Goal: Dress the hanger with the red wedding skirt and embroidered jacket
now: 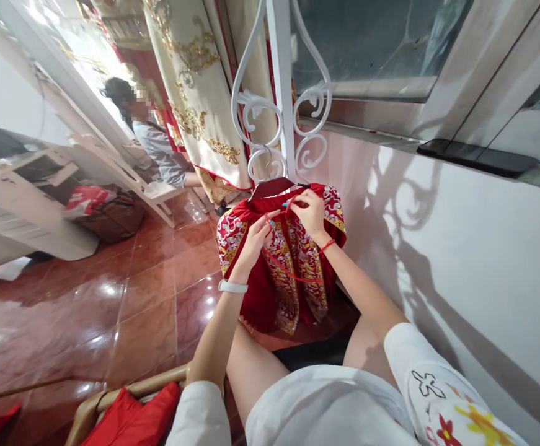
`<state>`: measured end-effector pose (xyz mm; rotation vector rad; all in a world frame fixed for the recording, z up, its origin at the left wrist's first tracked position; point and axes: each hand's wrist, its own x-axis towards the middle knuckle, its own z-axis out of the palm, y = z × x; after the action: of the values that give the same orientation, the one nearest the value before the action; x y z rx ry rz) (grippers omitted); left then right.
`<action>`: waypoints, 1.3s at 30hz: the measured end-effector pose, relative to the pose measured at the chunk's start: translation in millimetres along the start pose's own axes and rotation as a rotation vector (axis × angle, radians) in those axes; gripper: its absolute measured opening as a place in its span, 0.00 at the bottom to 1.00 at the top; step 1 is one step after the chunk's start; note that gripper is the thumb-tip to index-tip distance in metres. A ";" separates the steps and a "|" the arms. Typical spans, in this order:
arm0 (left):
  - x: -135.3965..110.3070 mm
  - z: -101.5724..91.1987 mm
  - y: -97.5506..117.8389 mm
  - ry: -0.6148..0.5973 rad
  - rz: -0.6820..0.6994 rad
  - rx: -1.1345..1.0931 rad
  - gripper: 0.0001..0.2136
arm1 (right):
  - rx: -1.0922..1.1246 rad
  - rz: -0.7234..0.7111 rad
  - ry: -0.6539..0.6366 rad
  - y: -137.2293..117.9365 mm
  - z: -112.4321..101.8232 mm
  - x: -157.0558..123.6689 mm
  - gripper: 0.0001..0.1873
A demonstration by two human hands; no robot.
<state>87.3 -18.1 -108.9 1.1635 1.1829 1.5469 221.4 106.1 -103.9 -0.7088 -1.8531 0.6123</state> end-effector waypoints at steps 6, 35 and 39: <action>36.9 -0.3 -8.7 0.088 0.267 0.518 0.15 | 0.467 0.001 -0.490 10.5 5.7 15.2 0.20; 19.6 -32.2 22.8 0.045 0.368 1.062 0.06 | -0.032 -0.063 -0.135 28.1 -35.0 -3.3 0.15; 21.6 -17.0 12.5 0.069 0.145 0.468 0.03 | 0.415 0.209 -0.196 24.8 -18.8 -14.6 0.22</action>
<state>65.1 -3.0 -95.0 1.5352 1.5916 1.4659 248.3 114.7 -123.5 -0.5821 -1.7574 1.1976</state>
